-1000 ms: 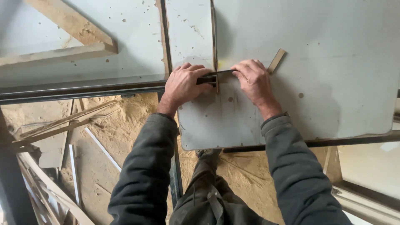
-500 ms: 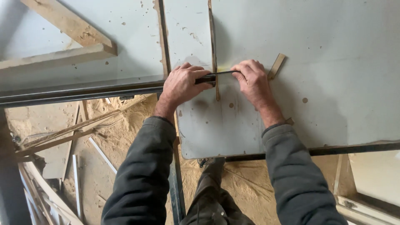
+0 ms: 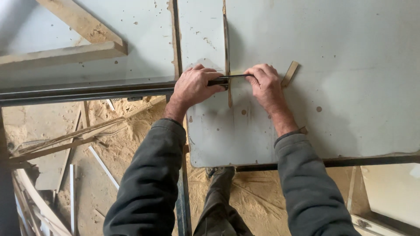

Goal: The person uses a table saw to cut small rectangular pieces of wood. They guide the wood through the blade, remove the cut pieces, and inspect them. The person then walks to a workbench and places the cut pieces on the surface.

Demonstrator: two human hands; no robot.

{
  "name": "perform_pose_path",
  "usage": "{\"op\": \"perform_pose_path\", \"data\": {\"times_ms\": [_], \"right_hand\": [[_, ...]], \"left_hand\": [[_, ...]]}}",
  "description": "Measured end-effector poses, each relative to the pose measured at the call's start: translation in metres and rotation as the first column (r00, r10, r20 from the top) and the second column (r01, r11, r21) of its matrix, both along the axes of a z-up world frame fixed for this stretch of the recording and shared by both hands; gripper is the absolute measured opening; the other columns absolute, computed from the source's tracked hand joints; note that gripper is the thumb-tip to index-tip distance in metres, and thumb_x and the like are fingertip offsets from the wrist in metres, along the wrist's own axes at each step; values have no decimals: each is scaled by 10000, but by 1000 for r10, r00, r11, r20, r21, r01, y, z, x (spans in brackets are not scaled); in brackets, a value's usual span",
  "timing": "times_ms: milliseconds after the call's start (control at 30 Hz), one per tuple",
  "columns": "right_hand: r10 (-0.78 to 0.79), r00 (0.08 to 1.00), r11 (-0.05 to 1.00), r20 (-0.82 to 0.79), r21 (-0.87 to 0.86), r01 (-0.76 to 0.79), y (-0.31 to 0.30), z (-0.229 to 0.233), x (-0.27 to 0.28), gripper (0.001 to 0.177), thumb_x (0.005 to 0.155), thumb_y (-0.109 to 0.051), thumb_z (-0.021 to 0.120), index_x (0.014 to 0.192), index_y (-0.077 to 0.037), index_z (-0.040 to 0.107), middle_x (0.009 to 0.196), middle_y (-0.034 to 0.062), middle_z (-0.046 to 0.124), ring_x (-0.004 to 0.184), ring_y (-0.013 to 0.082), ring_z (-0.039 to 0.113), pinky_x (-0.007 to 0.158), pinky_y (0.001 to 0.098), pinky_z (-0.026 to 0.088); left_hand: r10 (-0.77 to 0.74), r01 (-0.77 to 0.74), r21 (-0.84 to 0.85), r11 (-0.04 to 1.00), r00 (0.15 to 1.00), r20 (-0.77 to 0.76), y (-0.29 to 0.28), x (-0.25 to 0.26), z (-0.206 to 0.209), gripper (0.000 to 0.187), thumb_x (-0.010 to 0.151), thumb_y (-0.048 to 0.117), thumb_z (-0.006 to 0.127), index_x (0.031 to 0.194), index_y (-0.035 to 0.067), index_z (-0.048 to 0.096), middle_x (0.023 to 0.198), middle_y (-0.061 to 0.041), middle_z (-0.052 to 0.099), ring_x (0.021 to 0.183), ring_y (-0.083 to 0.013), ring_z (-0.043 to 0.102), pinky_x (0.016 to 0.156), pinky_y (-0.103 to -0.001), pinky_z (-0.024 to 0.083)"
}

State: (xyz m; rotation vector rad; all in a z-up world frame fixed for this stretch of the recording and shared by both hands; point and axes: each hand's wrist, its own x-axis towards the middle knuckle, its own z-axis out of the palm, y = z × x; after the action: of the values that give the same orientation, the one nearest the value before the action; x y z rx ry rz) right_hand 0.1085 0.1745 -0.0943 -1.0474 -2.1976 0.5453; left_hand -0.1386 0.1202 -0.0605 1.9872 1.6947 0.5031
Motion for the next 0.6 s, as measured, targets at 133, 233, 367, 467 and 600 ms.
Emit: {"op": "perform_pose_path", "data": {"times_ms": [133,233,367,467,600], "right_hand": [[8,1000,1000,-13,7,-8,0,-1,0,141,937,-39,771,1067,-63,720,1076,74,668,1038,297,638,925,418,523],[6,1000,1000,-22,0,-6,2,0,-3,139,942,-34,771,1067,-66,723,1072,72,672,1031,294,637,920,417,524],[1,1000,1000,1,0,-1,4,-1,-3,136,943,-25,766,1065,-66,722,1072,76,669,1016,288,635,912,412,529],[-1,1000,1000,-3,3,1,5,-2,-4,132,941,-23,767,1059,-62,724,1068,77,667,1011,289,634,906,412,529],[-10,1000,1000,-27,6,10,7,-1,-7,127,943,-17,761,1059,-52,725,1069,81,662,1022,290,631,907,409,532]], "left_hand": [[-11,10,-19,1000,1000,-19,2,-1,-1,407,823,429,825,1157,201,781,1183,-7,749,1122,-251,635,1018,-434,470],[-6,6,-20,1000,1000,-18,4,-2,1,398,815,423,828,1149,210,788,1185,-10,745,1113,-251,637,1013,-434,473],[-5,3,-52,999,999,-34,7,-1,3,388,810,434,827,1135,226,793,1167,13,749,1112,-236,639,1019,-428,471],[-6,2,-75,997,999,-47,9,-1,4,385,831,439,821,1150,226,787,1159,28,756,1118,-228,641,1033,-413,484],[17,-18,-44,999,999,-38,10,0,0,386,790,437,838,1118,238,799,1149,24,752,1104,-229,630,1010,-428,468]]}}
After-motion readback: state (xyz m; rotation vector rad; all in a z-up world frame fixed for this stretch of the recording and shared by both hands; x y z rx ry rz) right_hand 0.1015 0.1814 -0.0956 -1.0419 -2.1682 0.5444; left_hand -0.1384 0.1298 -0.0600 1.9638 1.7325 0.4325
